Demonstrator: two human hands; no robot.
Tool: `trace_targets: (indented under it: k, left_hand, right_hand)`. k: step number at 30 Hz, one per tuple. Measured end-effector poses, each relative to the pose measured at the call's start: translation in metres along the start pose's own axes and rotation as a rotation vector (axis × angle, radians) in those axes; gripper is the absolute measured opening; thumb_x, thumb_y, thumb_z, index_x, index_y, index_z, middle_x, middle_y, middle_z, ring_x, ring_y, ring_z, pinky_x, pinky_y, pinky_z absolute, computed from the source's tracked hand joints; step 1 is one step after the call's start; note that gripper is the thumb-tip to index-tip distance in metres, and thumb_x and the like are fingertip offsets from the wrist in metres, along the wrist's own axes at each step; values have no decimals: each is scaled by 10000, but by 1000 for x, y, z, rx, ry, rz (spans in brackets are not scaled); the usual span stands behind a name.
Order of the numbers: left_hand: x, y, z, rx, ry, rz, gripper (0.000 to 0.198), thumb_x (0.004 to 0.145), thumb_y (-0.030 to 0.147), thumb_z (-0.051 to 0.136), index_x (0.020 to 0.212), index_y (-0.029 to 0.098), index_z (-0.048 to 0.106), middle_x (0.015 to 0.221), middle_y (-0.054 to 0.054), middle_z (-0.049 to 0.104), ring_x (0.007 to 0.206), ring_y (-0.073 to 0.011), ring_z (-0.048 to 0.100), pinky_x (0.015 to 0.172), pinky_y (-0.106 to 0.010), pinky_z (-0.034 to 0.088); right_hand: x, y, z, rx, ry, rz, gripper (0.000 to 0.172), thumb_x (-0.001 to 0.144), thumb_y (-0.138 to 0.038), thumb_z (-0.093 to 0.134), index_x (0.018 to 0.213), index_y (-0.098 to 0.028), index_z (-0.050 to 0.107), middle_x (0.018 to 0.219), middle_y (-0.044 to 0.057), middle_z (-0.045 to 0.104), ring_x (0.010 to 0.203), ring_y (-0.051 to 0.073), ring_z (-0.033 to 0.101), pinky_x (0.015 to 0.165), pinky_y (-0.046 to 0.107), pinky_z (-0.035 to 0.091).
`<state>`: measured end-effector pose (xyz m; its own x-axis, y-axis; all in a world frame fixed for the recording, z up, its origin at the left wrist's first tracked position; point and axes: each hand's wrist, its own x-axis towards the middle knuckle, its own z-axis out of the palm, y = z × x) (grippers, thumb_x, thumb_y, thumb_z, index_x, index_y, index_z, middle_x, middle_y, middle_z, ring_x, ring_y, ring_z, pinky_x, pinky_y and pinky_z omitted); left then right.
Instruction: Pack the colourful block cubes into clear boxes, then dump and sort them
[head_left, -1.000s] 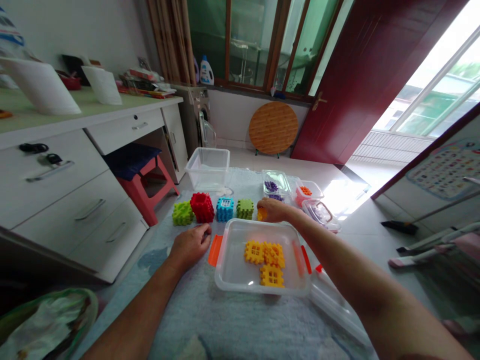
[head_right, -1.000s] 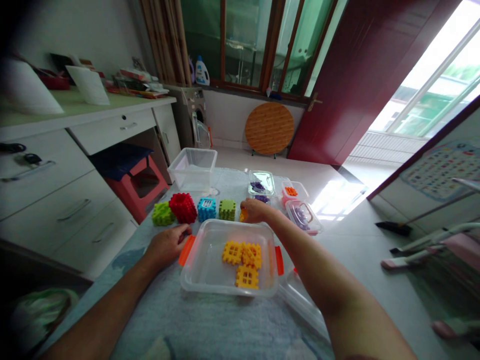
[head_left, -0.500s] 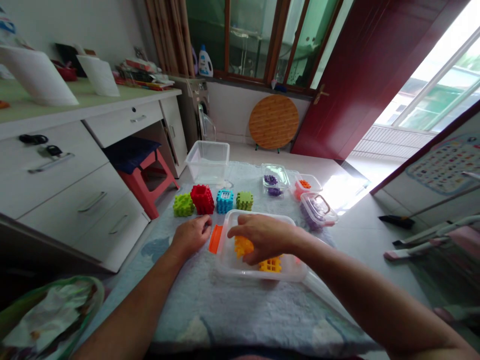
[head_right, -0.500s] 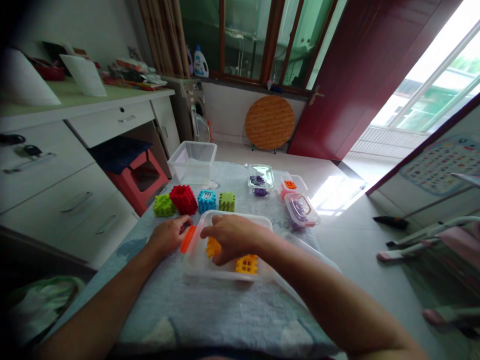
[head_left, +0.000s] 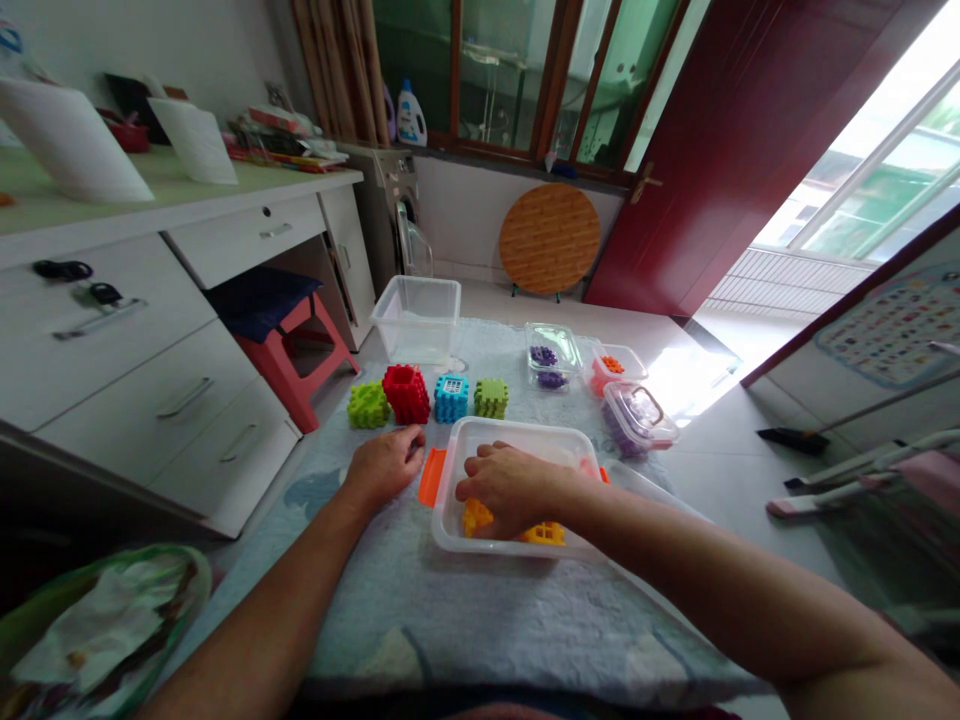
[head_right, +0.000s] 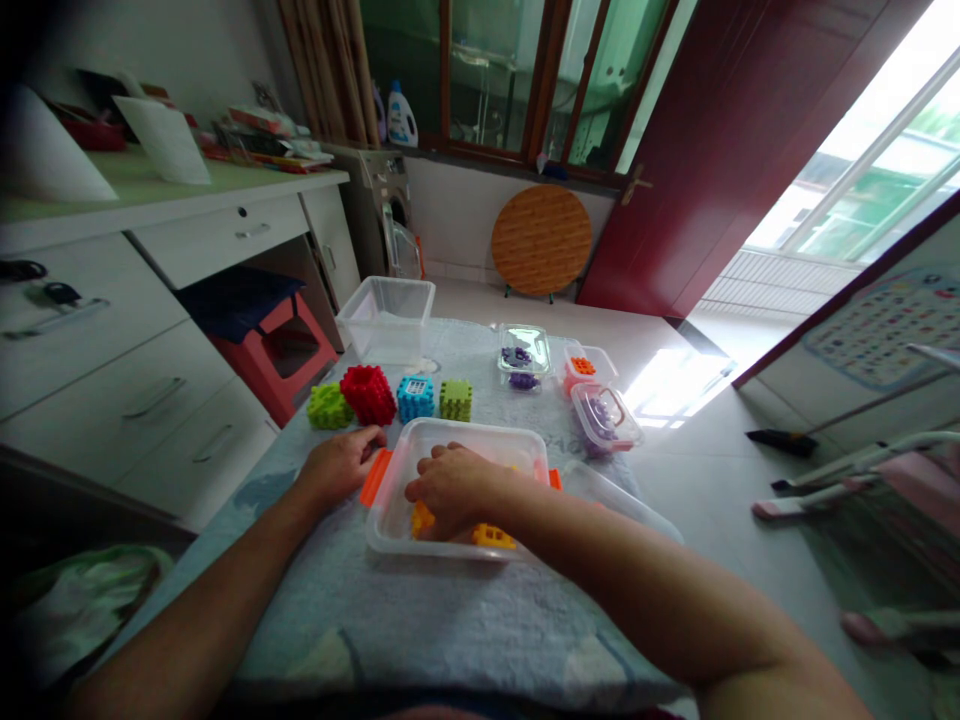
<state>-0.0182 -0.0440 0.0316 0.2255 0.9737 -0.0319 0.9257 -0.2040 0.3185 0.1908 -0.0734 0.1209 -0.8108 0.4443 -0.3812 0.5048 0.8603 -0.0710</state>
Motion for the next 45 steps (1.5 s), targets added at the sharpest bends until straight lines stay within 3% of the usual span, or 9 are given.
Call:
trace_targets:
  k: [6, 9, 12, 19, 23, 27, 33, 41, 45]
  left_hand:
    - [-1, 1, -1, -1, -7, 3, 210, 855, 273, 452, 958, 212, 624, 821, -34, 707, 737, -192, 644, 591, -276, 347]
    - [0, 1, -1, 6, -11, -4, 207, 858, 276, 453, 959, 218, 623, 831, -31, 712, 754, -191, 649, 598, -274, 349]
    - [0, 1, -1, 11, -15, -10, 207, 858, 277, 454, 964, 221, 623, 832, -32, 714, 755, -192, 649, 596, -275, 347]
    - [0, 1, -1, 9, -24, -19, 212, 859, 292, 456, 966, 226, 627, 809, -23, 712, 758, -190, 649, 594, -272, 347]
    - [1, 1, -1, 8, -21, -14, 212, 856, 287, 454, 963, 224, 626, 829, -30, 716, 759, -192, 648, 602, -271, 356]
    - [0, 1, -1, 7, -18, -12, 211, 857, 283, 452, 963, 223, 624, 838, -30, 719, 751, -190, 647, 592, -271, 349]
    - [1, 1, -1, 27, -23, -19, 210, 861, 303, 464, 970, 228, 626, 854, -30, 724, 775, -196, 656, 600, -273, 353]
    - [0, 2, -1, 3, 10, -11, 202, 855, 277, 458, 955, 222, 625, 874, -39, 714, 766, -195, 648, 622, -269, 365]
    - [-1, 3, -1, -3, 0, -33, 187, 860, 283, 464, 947, 225, 619, 837, -32, 707, 729, -185, 640, 591, -261, 342]
  right_hand:
    - [-1, 6, 4, 64, -32, -1, 397, 888, -466, 541, 1138, -190, 678, 1058, 121, 705, 982, 278, 614, 849, 408, 454]
    - [0, 10, 4, 119, -21, 1, 339, 946, -315, 449, 1185, -183, 651, 1077, 102, 719, 963, 224, 631, 876, 363, 444]
    - [1, 11, 3, 111, -59, 3, 314, 893, -158, 479, 1140, -190, 669, 1071, 82, 728, 936, 202, 638, 858, 327, 444]
    - [3, 13, 7, 97, -100, -75, 381, 811, -53, 517, 1102, -210, 706, 1111, 60, 720, 936, 194, 636, 881, 330, 434]
    - [4, 13, 8, 92, -58, -146, 415, 784, -19, 533, 1103, -218, 709, 1132, 53, 701, 933, 173, 624, 882, 303, 419]
    - [5, 11, 8, 73, -131, -224, 356, 795, -23, 536, 1002, -229, 740, 1057, 32, 723, 864, 169, 617, 830, 315, 415]
    - [5, 14, 11, 149, -151, -186, 324, 768, -4, 552, 905, -218, 754, 968, 14, 748, 784, 151, 613, 783, 303, 428]
    - [-37, 38, -41, 569, 246, -67, 344, 857, -41, 433, 1038, -155, 703, 1042, 42, 730, 938, 111, 648, 848, 239, 479]
    - [-42, 67, -57, 561, 466, 181, 275, 874, -112, 456, 1014, -173, 685, 955, 13, 724, 854, 116, 652, 799, 255, 488]
